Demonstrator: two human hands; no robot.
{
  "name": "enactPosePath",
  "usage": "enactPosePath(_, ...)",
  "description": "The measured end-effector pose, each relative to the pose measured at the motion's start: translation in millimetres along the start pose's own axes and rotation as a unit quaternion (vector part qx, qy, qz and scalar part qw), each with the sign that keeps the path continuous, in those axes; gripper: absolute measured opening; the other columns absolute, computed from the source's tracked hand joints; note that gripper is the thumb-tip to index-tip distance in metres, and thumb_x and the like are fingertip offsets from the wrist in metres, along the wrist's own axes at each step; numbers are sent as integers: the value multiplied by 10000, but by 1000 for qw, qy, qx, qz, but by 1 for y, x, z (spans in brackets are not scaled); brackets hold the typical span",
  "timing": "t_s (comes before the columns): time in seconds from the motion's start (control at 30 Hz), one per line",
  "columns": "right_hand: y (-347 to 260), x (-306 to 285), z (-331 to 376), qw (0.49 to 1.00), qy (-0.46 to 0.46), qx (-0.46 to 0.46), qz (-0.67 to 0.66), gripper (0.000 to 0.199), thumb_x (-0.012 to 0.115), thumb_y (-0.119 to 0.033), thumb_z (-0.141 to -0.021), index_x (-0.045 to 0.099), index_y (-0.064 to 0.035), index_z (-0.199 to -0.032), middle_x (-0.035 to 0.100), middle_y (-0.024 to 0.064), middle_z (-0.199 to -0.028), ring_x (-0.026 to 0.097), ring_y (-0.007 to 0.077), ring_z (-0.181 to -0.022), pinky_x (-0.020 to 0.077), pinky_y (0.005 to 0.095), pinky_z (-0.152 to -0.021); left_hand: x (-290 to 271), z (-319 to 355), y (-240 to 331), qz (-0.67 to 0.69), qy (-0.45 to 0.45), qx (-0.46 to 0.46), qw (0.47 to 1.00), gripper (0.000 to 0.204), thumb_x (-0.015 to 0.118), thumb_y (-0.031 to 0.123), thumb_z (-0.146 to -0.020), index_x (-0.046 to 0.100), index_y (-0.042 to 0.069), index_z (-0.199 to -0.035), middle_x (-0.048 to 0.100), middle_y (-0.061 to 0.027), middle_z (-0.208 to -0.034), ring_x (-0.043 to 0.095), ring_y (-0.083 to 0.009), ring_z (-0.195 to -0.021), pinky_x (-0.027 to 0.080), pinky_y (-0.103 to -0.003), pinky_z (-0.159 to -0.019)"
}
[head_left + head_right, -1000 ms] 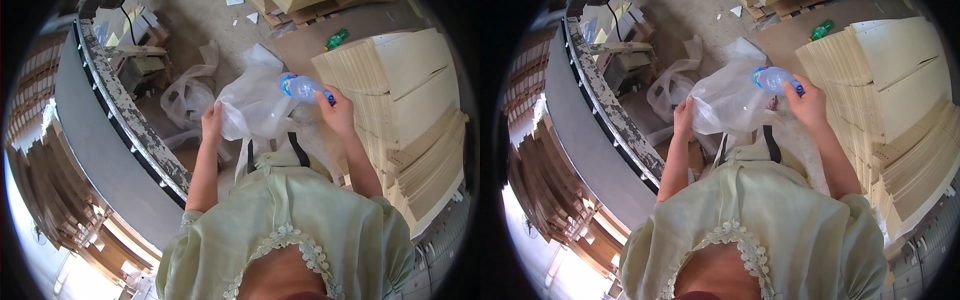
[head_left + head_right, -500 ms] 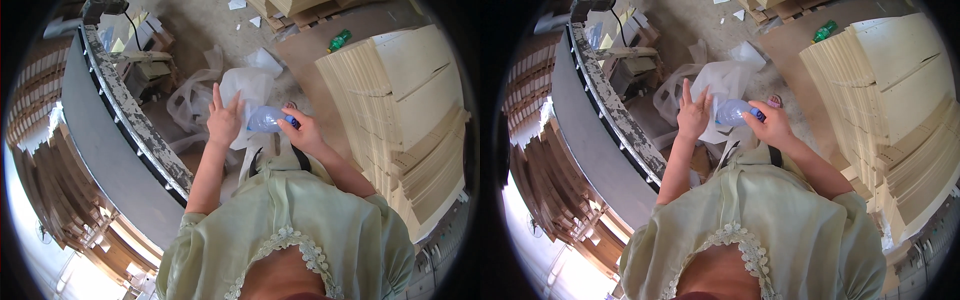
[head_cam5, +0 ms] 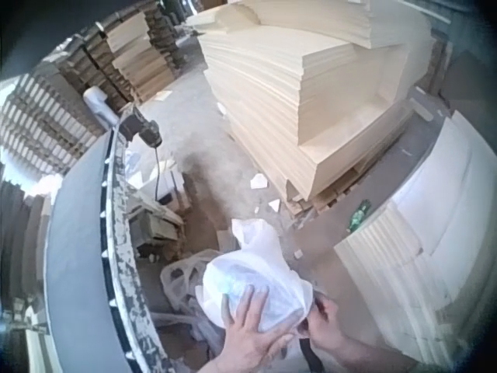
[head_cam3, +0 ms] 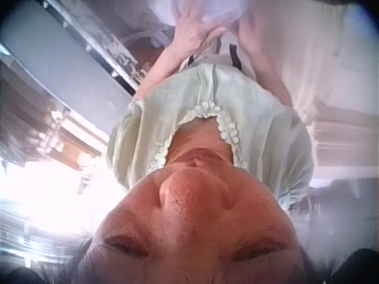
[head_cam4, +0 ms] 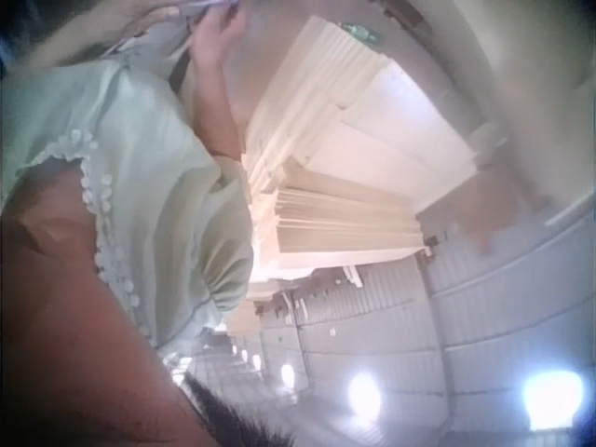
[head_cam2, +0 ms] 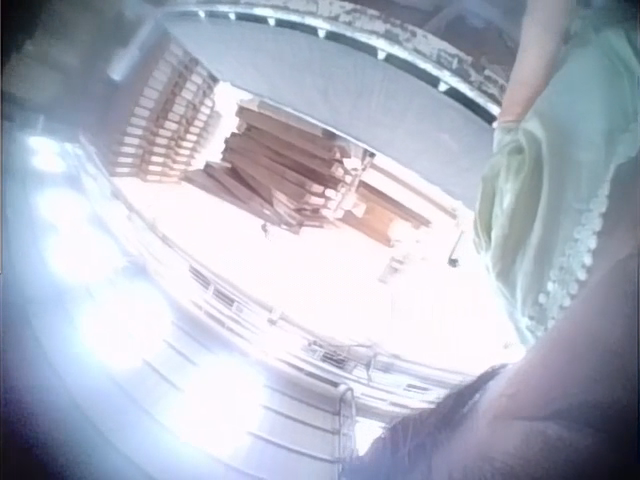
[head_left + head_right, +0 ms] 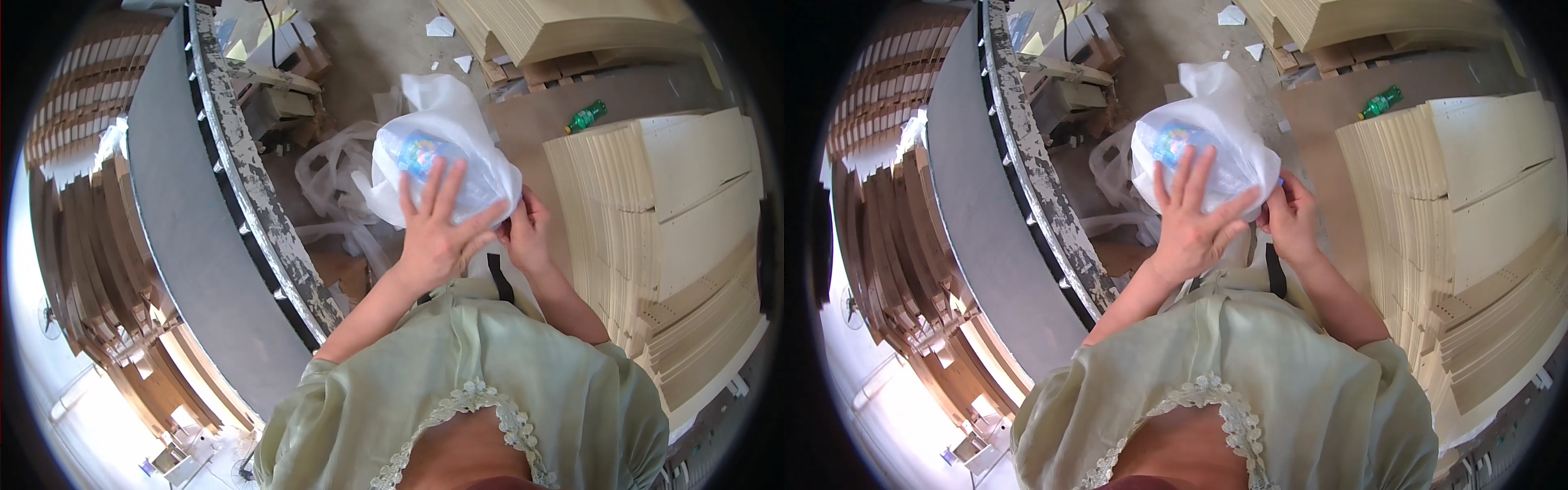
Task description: The person walks through a furniture manufacturing workspace, handles a foam strip and paper, and then places a water bottle into a plastic bag.
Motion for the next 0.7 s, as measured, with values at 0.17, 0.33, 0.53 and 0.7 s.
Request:
enactPosePath(0.17,-14,4,-2,1000,-8,-18,-21,218,502,-188,-909,520,2,-1014,494,3,-603,411,54,-438,288,208,-376,-50,35,-70,237,334,-126,904,311,505,111,-886,537,-43,-1154,581,-153,-1108,559,-232,-1012,454,-318,-849)
enactPosePath(0.33,-41,21,1,994,-44,-95,18,251,526,-146,-896,512,6,-1095,522,-4,-655,443,41,-490,335,192,-419,-17,23,-136,493,242,-313,775,573,596,196,-847,330,12,-1320,446,-112,-1241,448,-197,-1113,356,-333,-955)
enactPosePath(0.53,-45,57,16,952,-81,-237,178,404,587,-113,-845,463,28,-1202,549,2,-709,500,58,-540,420,200,-495,72,31,-69,815,112,-344,452,744,518,553,-824,318,50,-1334,448,-105,-1289,442,-255,-1176,356,-412,-988)
enactPosePath(0.7,-48,94,33,867,-130,-294,380,459,662,-117,-761,498,29,-1164,595,93,-712,549,130,-514,452,260,-490,75,26,-90,849,146,-349,369,603,559,440,-785,456,29,-1213,557,-149,-1120,555,-283,-999,442,-413,-891)
Point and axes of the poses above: each hand's wrist, its own z-axis away from the middle knuckle, its own x-axis out of the palm, y = z × x, the point moved 9 cm from there along -z, towards the middle knuckle
